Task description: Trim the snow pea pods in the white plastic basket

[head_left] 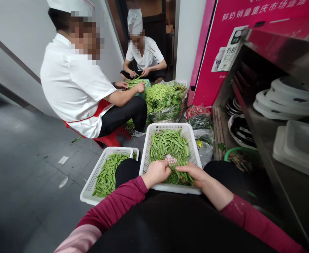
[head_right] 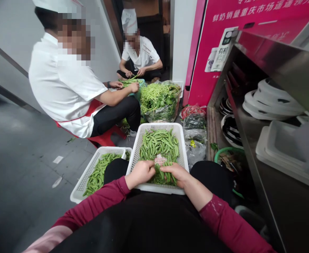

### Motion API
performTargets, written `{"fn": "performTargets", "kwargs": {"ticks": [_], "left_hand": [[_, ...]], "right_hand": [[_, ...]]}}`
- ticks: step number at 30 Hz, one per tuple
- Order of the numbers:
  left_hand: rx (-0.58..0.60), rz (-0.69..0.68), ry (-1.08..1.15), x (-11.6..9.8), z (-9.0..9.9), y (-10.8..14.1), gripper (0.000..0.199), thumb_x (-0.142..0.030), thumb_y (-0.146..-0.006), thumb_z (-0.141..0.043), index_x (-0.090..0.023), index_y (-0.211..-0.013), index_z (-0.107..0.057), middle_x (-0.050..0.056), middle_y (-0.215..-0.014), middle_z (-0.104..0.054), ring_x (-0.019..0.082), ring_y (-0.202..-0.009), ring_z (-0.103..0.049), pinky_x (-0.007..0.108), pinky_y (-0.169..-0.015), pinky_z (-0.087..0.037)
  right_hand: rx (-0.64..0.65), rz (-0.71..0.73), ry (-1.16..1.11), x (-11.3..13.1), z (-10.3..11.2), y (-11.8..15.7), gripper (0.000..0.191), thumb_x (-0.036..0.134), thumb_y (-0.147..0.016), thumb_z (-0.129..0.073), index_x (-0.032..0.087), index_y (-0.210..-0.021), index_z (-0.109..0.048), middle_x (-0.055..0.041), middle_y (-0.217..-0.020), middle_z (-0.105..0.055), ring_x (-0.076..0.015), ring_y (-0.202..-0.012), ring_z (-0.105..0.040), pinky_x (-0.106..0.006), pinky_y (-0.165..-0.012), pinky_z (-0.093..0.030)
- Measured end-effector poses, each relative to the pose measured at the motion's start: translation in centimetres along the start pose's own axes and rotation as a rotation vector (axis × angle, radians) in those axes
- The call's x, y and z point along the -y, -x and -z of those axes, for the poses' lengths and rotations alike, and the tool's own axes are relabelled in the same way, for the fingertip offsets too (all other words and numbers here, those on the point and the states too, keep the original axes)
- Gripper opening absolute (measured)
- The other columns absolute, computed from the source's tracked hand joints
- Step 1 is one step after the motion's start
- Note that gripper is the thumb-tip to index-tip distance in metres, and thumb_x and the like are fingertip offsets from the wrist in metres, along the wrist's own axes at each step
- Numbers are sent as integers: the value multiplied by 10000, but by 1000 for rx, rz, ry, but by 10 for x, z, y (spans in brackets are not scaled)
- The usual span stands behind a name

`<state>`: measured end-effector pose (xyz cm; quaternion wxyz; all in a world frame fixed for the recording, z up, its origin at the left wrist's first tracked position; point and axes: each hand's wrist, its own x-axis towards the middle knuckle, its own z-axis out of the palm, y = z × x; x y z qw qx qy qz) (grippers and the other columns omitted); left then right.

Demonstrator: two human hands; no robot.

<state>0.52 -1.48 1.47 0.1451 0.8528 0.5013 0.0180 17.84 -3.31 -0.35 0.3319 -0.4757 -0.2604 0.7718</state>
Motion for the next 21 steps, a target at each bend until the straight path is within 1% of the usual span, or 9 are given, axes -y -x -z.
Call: {"fn": "performTargets", "kwargs": {"ticks": [2, 3, 5, 7, 11, 15, 18, 19, 21], "left_hand": [[-39, 72, 16, 10, 5, 0, 205, -199, -801, -356, -152, -839, -552, 59, -789, -584, 173, -749, -567, 277, -700, -434], [-55, 45, 33, 13, 8, 1, 224, -184, -802, -360, -152, -939, -534, 67, -873, -577, 171, -799, -563, 274, -723, -433], [-58, -87, 52, 13, 12, 6, 345, -175, -799, -385, -177, -1140, -433, 77, -1039, -525, 167, -887, -543, 265, -754, -432], [-17, -214, 20, 8, 14, 12, 390, -212, -822, -380, -207, -1211, -371, 76, -1082, -496, 166, -902, -536, 261, -747, -436], [129, -336, -85, -3, 15, 19, 224, -229, -844, -344, -169, -942, -537, 75, -874, -556, 165, -785, -555, 251, -688, -437], [274, -401, -1, -2, 12, 17, 112, -190, -754, -448, -152, -694, -536, 48, -686, -553, 146, -628, -527, 246, -616, -419], [311, -318, 365, 2, 6, 12, 162, -214, -755, -423, -149, -633, -509, -1, -558, -482, 95, -516, -456, 211, -549, -391], [292, -237, 537, 3, 2, 10, 192, -235, -777, -388, -148, -657, -511, -18, -530, -448, 78, -470, -417, 197, -511, -375], [200, -17, 837, 6, -8, 8, 278, -277, -824, -289, -142, -759, -523, -40, -512, -405, 60, -401, -343, 183, -437, -337]], "right_hand": [[27, -44, 21, 1, 3, 4, 160, 225, -559, -682, 156, -671, -590, 26, -489, -556, -88, -400, -469, -216, -397, -368], [39, -63, 26, 1, 5, 5, 167, 231, -559, -680, 157, -680, -593, 25, -501, -560, -87, -403, -469, -217, -398, -365], [64, -87, 32, 2, 7, 6, 183, 241, -565, -674, 158, -709, -599, 18, -531, -573, -92, -425, -483, -214, -402, -353], [89, -91, 42, 2, 8, 6, 189, 249, -576, -665, 160, -732, -604, 11, -558, -585, -102, -458, -503, -210, -405, -338], [144, -15, 178, 0, 9, 5, 172, 272, -594, -649, 150, -706, -605, 6, -572, -594, -106, -491, -509, -225, -460, -361], [171, 118, 692, 0, 8, 7, 217, 304, -575, -676, 148, -720, -635, 8, -605, -615, -119, -565, -523, -228, -533, -380], [153, 274, 975, 1, 0, 8, 173, 286, -573, -678, 168, -692, -639, 24, -600, -606, -126, -581, -517, -230, -548, -379], [147, 336, 966, 2, -3, 8, 153, 287, -598, -662, 170, -693, -637, 19, -622, -614, -132, -606, -528, -236, -578, -394], [86, 392, 761, 1, -5, 5, 159, 310, -655, -627, 172, -735, -625, -1, -682, -639, -147, -650, -561, -257, -632, -428]]}}
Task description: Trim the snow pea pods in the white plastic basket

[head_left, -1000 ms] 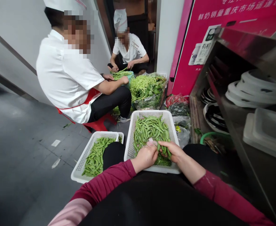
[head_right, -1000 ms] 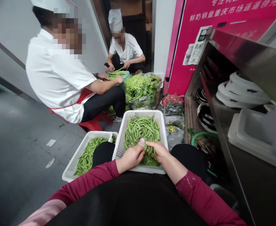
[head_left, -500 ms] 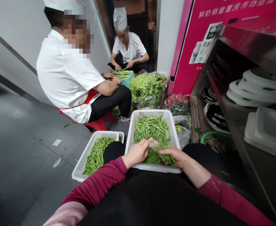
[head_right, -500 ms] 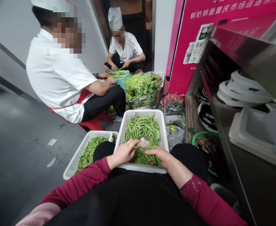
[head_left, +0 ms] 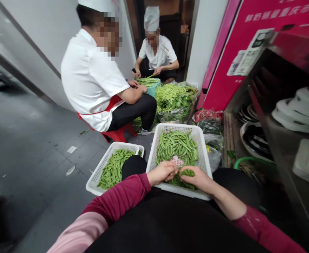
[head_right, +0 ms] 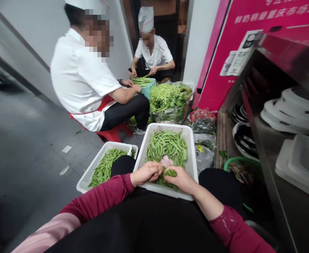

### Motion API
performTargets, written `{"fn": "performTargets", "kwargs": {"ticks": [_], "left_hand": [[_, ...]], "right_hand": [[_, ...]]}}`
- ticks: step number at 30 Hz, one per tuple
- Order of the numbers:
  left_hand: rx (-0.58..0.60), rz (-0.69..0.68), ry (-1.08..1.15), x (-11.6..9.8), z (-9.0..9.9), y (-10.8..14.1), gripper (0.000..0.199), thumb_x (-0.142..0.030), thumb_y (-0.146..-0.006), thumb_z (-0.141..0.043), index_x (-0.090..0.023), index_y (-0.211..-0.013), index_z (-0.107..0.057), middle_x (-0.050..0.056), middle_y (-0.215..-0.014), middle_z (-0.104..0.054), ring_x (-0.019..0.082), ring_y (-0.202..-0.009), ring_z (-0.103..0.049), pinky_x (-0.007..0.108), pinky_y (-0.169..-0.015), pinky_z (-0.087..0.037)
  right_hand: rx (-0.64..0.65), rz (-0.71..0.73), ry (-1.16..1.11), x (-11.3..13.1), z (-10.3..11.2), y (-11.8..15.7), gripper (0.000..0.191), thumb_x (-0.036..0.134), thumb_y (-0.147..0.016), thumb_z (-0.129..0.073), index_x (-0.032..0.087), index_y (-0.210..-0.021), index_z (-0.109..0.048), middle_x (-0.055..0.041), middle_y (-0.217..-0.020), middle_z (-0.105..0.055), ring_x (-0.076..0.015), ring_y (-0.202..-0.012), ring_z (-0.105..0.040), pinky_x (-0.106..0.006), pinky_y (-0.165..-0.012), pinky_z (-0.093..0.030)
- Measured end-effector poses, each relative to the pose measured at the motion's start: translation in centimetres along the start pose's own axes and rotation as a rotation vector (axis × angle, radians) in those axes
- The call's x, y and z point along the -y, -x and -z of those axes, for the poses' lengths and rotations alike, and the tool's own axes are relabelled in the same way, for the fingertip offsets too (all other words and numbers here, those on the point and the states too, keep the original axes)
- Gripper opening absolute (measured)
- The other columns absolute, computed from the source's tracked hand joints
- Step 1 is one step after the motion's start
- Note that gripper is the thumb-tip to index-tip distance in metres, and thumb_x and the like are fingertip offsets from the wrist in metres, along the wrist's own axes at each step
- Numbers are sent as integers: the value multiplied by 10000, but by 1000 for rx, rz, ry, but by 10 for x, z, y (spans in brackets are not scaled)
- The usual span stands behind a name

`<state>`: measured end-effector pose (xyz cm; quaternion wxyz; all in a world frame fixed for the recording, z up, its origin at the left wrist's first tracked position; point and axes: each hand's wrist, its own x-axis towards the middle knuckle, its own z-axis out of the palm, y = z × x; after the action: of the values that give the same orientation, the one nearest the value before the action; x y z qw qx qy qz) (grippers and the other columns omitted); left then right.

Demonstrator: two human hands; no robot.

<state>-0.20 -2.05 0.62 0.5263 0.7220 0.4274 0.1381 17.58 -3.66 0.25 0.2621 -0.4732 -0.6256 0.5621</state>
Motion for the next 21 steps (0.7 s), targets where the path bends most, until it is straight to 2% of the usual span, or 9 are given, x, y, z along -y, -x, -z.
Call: {"fn": "performTargets", "kwargs": {"ticks": [2, 3, 5, 8, 10, 13, 16, 19, 21], "left_hand": [[-135, 107, 99, 11, -7, -1, 331, -279, -837, -237, -130, -848, -532, -34, -531, -421, 63, -388, -340, 188, -413, -333], [-148, 122, 44, 16, -11, -1, 314, -263, -826, -264, -129, -869, -544, -21, -558, -456, 70, -416, -383, 194, -434, -356], [-112, 79, -217, 25, -18, 4, 260, -231, -769, -384, -142, -934, -565, 20, -684, -545, 103, -548, -499, 217, -523, -415], [-90, -44, -600, 30, -25, 14, 397, -225, -704, -488, -166, -1096, -515, 92, -917, -575, 180, -737, -568, 265, -591, -450], [-84, -90, -705, 32, -26, 18, 364, -247, -733, -460, -151, -1078, -523, 115, -918, -578, 204, -747, -581, 280, -569, -456], [11, -162, -737, 37, -24, 20, 236, -252, -756, -442, -157, -915, -588, 96, -831, -605, 205, -743, -592, 272, -553, -455], [114, -225, -705, 47, -22, 20, 212, -245, -750, -448, -183, -873, -610, 73, -842, -628, 199, -771, -596, 256, -535, -444], [148, -198, -670, 58, -19, 21, 251, -255, -760, -422, -190, -904, -617, 67, -877, -639, 200, -768, -599, 254, -486, -421], [146, -176, -671, 64, -18, 22, 259, -281, -772, -414, -175, -884, -622, 76, -878, -642, 207, -770, -600, 258, -468, -410]], "right_hand": [[-152, -118, -330, -6, 3, -5, 174, 318, -674, -625, 180, -778, -604, -16, -734, -657, -155, -654, -593, -279, -639, -468], [-228, -211, -493, -11, 6, -9, 166, 294, -670, -635, 188, -791, -595, -17, -754, -663, -155, -652, -606, -282, -631, -487], [-319, -385, -729, -19, 16, -19, 156, 199, -654, -647, 206, -798, -588, -6, -782, -672, -145, -663, -626, -273, -628, -516], [-306, -522, -830, -14, 28, -43, 206, 79, -646, -631, 214, -796, -591, 15, -736, -673, -129, -658, -635, -259, -636, -537], [-240, -558, -811, 4, 21, -63, 191, 77, -668, -623, 208, -802, -589, 17, -697, -667, -131, -638, -635, -273, -632, -543], [-74, -566, -722, 45, -16, -101, 116, 146, -711, -623, 190, -810, -582, 1, -688, -661, -140, -644, -633, -297, -642, -538], [130, -542, -628, 87, -76, -144, 121, 239, -730, -626, 185, -820, -565, -13, -711, -654, -150, -649, -626, -359, -684, -523], [292, -507, -473, 118, -135, -186, 272, 360, -700, -649, 181, -878, -546, -43, -759, -642, -176, -678, -618, -406, -664, -507], [283, -471, -316, 130, -166, -208, 466, 408, -628, -697, 175, -987, -511, -85, -829, -632, -201, -693, -611, -411, -616, -502]]}}
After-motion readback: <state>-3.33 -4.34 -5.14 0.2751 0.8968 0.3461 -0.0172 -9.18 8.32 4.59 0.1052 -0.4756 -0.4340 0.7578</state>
